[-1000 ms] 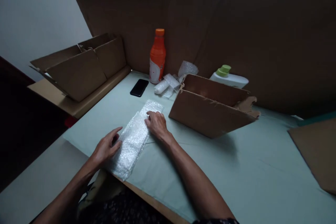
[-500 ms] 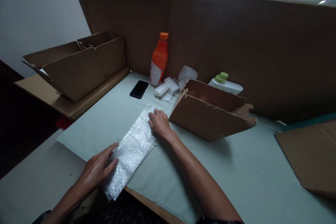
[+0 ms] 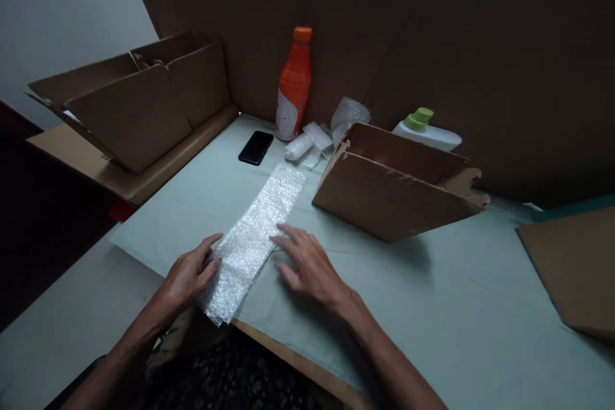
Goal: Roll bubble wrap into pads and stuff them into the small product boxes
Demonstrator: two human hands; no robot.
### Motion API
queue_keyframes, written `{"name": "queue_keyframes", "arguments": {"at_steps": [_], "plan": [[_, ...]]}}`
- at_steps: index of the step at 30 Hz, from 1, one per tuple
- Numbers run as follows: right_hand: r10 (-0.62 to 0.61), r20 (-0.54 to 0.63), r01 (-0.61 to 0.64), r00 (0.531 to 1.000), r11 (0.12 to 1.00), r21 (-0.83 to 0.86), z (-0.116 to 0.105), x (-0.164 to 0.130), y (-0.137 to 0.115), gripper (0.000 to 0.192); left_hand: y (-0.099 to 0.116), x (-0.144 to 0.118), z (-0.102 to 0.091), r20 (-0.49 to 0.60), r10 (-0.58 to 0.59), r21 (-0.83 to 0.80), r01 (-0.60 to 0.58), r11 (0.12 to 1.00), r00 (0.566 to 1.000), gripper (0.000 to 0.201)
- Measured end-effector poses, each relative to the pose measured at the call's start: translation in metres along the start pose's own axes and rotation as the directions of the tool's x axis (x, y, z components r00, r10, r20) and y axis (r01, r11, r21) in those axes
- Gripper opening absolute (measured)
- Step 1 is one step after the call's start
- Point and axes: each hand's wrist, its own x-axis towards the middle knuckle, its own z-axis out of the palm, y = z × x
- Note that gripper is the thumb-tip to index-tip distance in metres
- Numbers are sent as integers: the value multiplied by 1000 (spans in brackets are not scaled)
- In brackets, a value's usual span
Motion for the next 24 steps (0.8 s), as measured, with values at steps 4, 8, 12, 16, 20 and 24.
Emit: {"name": "queue_keyframes", "arguments": {"at_steps": [4, 8, 12, 16, 20, 24], "plan": [[-126, 177, 107, 976, 988, 112, 30, -40, -55, 65, 0, -6, -5, 34, -34, 68, 32, 997, 999, 53], [-144, 203, 134, 969, 989, 64, 58, -36, -87, 69, 5, -6, -10, 91, -60, 180, 43, 983, 994, 57], [-91, 139, 93, 986, 996, -10, 69, -25, -90, 52, 5, -1, -14, 125, -30, 190, 6, 982, 992, 55], [-103, 111, 111, 989, 991, -75, 70, -16, -88, 45, 1, 6, -13, 131, -14, 164, -8, 986, 991, 56], [-172, 40, 175, 984, 977, -123, 80, -6, -79, 28, 3, 9, -18, 170, -1, 134, -22, 991, 985, 58], [-134, -102, 144, 986, 984, 101, 86, -1, -62, 31, -1, 5, -39, 102, 5, -52, 1, 999, 995, 58]]}}
